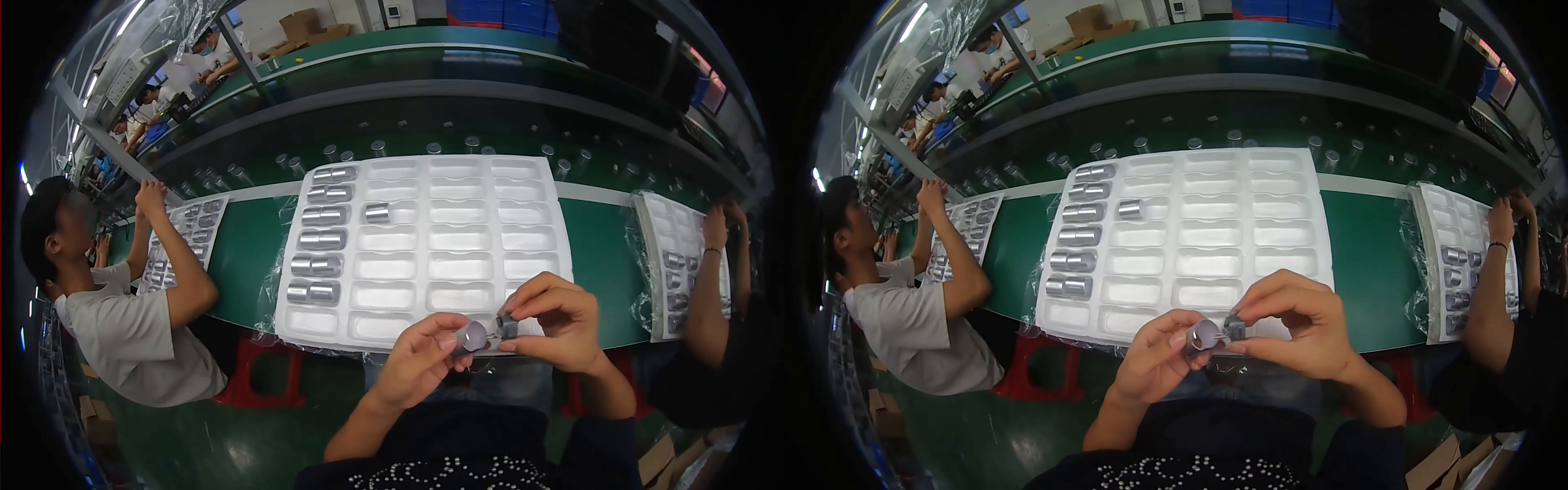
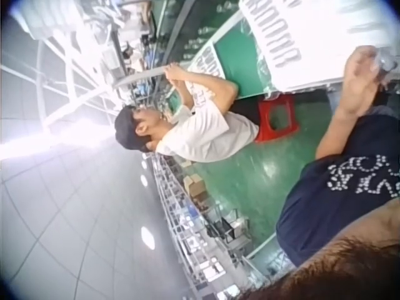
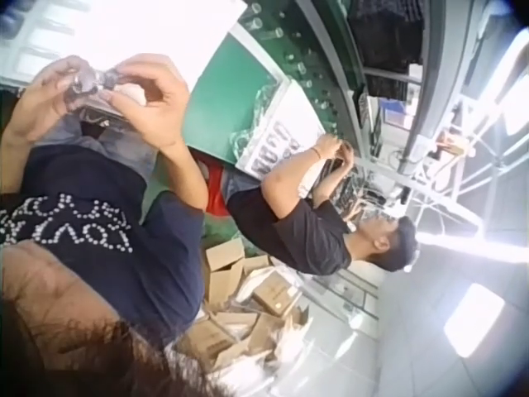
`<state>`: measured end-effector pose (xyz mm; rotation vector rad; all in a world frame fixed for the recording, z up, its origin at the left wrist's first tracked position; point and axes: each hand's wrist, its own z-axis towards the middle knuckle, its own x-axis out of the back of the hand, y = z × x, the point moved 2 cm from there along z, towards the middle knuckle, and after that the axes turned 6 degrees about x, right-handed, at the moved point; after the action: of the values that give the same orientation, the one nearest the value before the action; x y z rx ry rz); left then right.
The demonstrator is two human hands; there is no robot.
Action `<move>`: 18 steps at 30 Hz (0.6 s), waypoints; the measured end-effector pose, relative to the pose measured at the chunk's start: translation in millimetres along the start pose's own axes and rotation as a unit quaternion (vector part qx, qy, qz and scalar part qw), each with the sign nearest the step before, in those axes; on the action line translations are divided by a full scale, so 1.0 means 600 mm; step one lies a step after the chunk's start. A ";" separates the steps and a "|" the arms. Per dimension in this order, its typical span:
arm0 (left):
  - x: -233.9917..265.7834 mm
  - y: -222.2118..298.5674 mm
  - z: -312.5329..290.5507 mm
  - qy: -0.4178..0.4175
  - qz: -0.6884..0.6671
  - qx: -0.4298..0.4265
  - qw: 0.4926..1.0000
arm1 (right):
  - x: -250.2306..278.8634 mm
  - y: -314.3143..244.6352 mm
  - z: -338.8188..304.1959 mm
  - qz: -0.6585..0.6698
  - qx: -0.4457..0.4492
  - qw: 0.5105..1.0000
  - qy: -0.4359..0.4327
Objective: The person assembles cylindrical components by hand, joining two halves of each component and placing the assembled pieces into a plastic tray.
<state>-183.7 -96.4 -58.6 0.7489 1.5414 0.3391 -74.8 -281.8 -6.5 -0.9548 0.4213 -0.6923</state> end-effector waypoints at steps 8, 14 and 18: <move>-0.020 0.003 -0.012 0.052 0.132 0.029 0.989 | -0.019 -0.026 0.007 -0.107 -0.015 0.989 -0.101; -0.019 -0.009 -0.006 0.072 0.133 0.033 0.988 | -0.024 -0.039 0.000 -0.187 -0.008 0.976 -0.113; -0.025 -0.005 -0.003 0.063 0.155 0.035 0.985 | -0.025 -0.045 0.005 -0.213 0.002 0.970 -0.122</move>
<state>-186.9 -107.9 -48.8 1.0427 1.5606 0.5738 -93.1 -280.2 18.4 -1.1248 -0.0067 -0.9483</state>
